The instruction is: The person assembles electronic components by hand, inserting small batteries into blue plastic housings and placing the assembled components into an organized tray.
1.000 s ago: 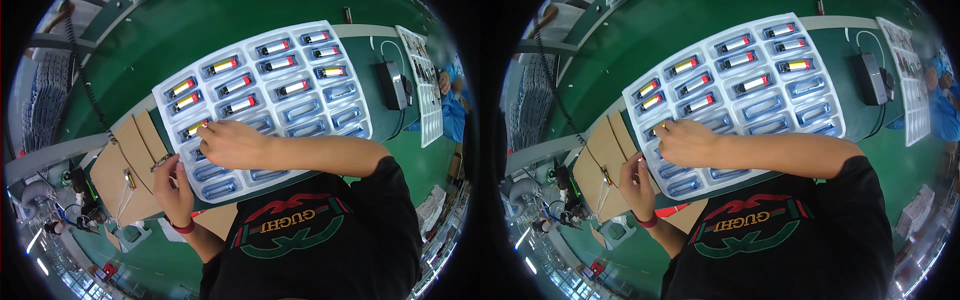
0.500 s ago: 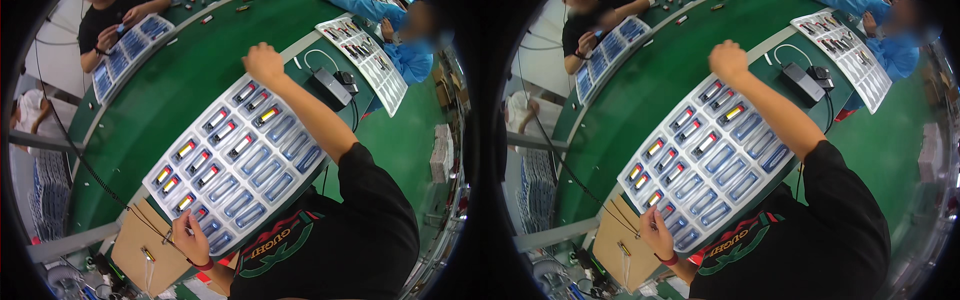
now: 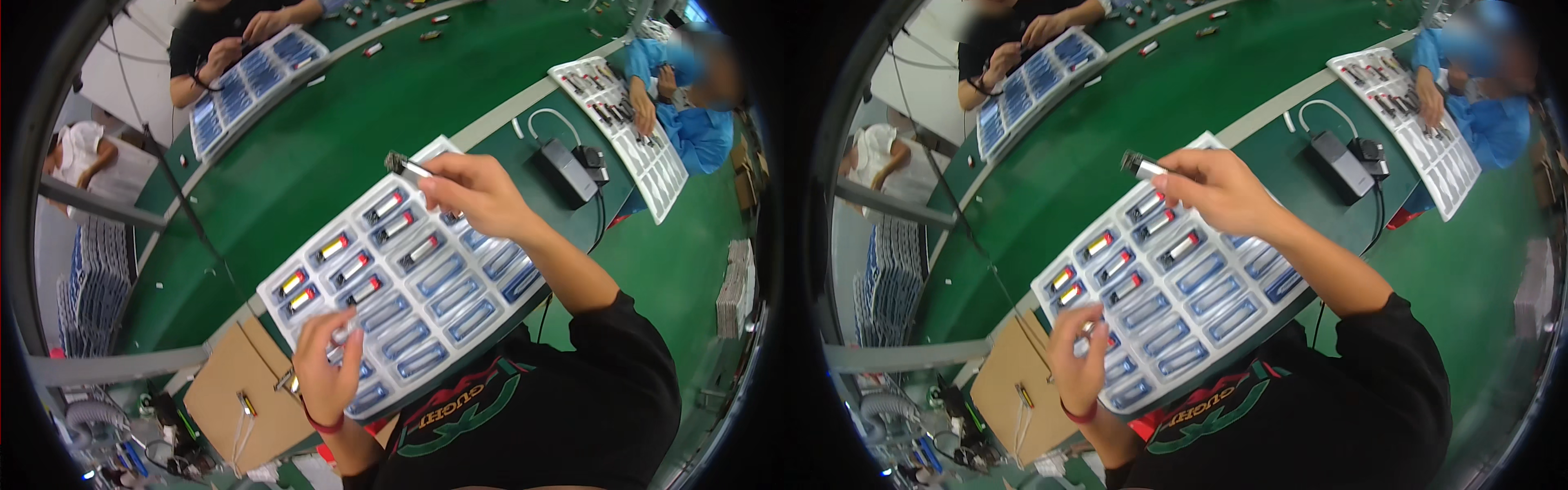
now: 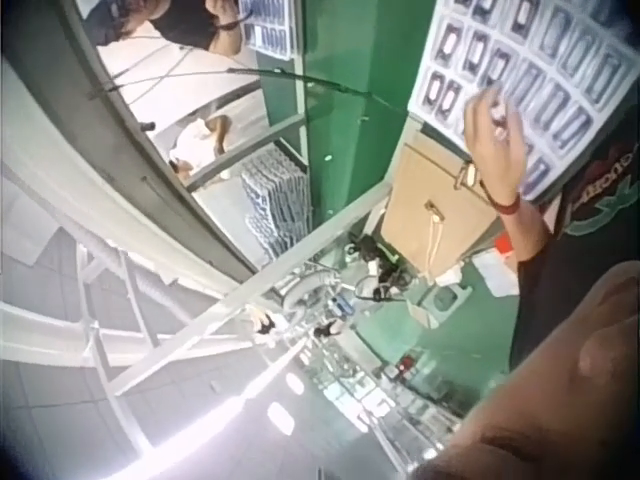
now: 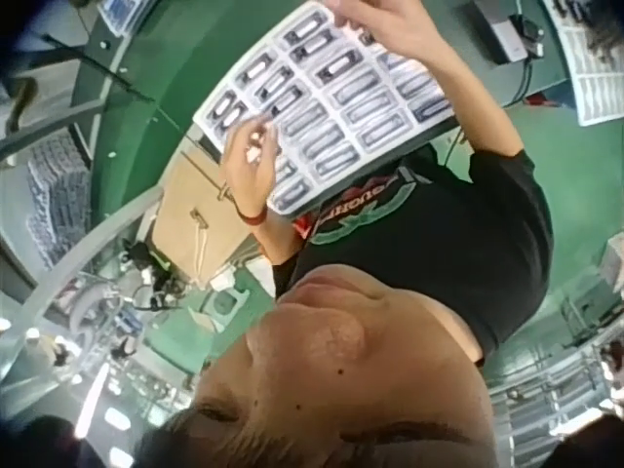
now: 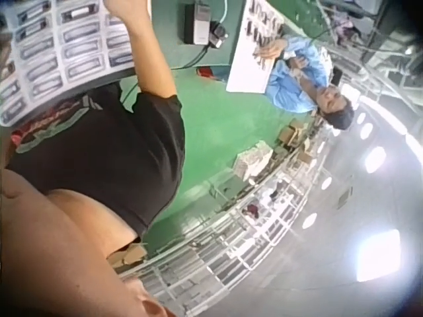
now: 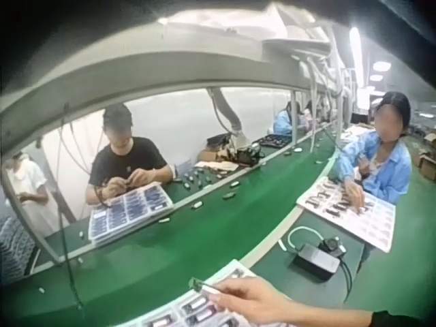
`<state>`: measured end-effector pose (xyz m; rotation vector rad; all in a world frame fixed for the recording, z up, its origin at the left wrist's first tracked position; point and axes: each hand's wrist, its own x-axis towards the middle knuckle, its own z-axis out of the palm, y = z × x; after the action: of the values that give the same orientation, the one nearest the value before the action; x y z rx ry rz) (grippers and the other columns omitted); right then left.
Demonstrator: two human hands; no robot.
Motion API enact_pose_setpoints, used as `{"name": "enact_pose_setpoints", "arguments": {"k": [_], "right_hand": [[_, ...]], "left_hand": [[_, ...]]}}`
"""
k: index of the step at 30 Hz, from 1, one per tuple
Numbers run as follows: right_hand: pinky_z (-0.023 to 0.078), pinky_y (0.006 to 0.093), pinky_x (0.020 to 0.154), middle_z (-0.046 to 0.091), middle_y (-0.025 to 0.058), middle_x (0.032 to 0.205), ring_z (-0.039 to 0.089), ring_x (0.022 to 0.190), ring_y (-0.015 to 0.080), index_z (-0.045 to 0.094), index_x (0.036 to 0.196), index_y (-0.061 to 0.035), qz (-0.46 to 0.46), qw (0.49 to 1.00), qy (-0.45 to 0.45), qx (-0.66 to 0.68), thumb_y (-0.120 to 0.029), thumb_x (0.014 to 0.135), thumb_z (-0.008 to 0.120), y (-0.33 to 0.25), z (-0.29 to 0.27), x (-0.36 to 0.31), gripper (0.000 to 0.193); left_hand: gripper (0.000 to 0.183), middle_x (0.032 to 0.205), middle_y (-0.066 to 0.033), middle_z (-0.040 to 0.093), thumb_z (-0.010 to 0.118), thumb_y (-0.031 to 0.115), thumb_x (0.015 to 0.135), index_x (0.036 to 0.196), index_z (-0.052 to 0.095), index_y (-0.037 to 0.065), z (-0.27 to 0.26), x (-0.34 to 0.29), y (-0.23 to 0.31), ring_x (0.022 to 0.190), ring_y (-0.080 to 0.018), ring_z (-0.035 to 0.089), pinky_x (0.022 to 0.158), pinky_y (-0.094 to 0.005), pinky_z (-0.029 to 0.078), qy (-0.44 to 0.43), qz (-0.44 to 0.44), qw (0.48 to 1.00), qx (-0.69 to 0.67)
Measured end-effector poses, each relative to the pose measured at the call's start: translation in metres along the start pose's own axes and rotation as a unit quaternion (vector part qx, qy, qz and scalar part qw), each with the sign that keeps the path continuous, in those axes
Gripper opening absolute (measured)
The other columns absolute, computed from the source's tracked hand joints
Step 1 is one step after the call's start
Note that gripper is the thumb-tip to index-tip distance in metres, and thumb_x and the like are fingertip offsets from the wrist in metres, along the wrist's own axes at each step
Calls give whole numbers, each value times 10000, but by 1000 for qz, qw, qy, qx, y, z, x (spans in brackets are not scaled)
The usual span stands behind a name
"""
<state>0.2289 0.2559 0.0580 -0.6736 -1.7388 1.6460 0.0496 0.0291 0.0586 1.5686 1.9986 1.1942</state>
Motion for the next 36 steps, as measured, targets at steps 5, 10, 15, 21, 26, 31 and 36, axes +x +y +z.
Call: {"name": "enact_pose_setpoints", "arguments": {"k": [5,10,15,21,26,31,36], "right_hand": [[339,200,488,577,11,652,460,542,45,664,951,-6,118,954,-107,253,-239,960,549,-15,24,-48,260],[310,221,438,551,47,610,460,486,84,649,1054,73,180,933,-103,295,-184,946,541,-14,26,-70,299],[342,215,503,537,-10,583,451,540,45,674,939,4,130,960,-89,231,-195,951,541,-12,16,-78,240],[359,240,538,498,-17,589,434,556,55,652,959,11,97,976,-125,151,-217,960,515,-1,5,-86,267],[349,238,535,488,-24,581,437,563,53,626,867,4,93,981,-98,141,-212,955,514,7,-4,-93,260],[303,238,505,447,-41,559,376,528,48,607,748,-16,107,973,-129,158,-217,956,525,16,-15,-95,300],[277,237,495,413,-50,549,335,515,49,589,702,-28,131,955,-150,220,-215,957,533,22,-22,-99,322]], "left_hand": [[307,1049,-148,661,662,-48,776,1082,652,-24,19,50,31,804,-182,634,676,-278,512,40,74,987,-139],[308,968,-165,676,657,-89,755,1060,655,-47,35,60,37,780,-187,642,655,-255,521,13,126,963,-239],[276,933,-166,679,676,-106,685,951,663,-34,33,60,46,805,-254,661,678,-302,539,-28,191,980,-57],[274,943,-115,659,724,-33,664,923,675,41,32,68,50,752,-265,648,599,-311,510,-71,324,935,127],[260,936,-86,655,746,16,654,897,671,74,40,83,57,691,-220,614,551,-319,451,-93,428,867,237],[234,944,-64,642,738,46,640,849,644,95,44,93,72,691,-214,604,578,-326,454,-176,445,839,260],[230,926,-62,635,730,57,625,820,614,88,48,96,84,689,-225,601,597,-342,457,-252,451,820,247]]}}
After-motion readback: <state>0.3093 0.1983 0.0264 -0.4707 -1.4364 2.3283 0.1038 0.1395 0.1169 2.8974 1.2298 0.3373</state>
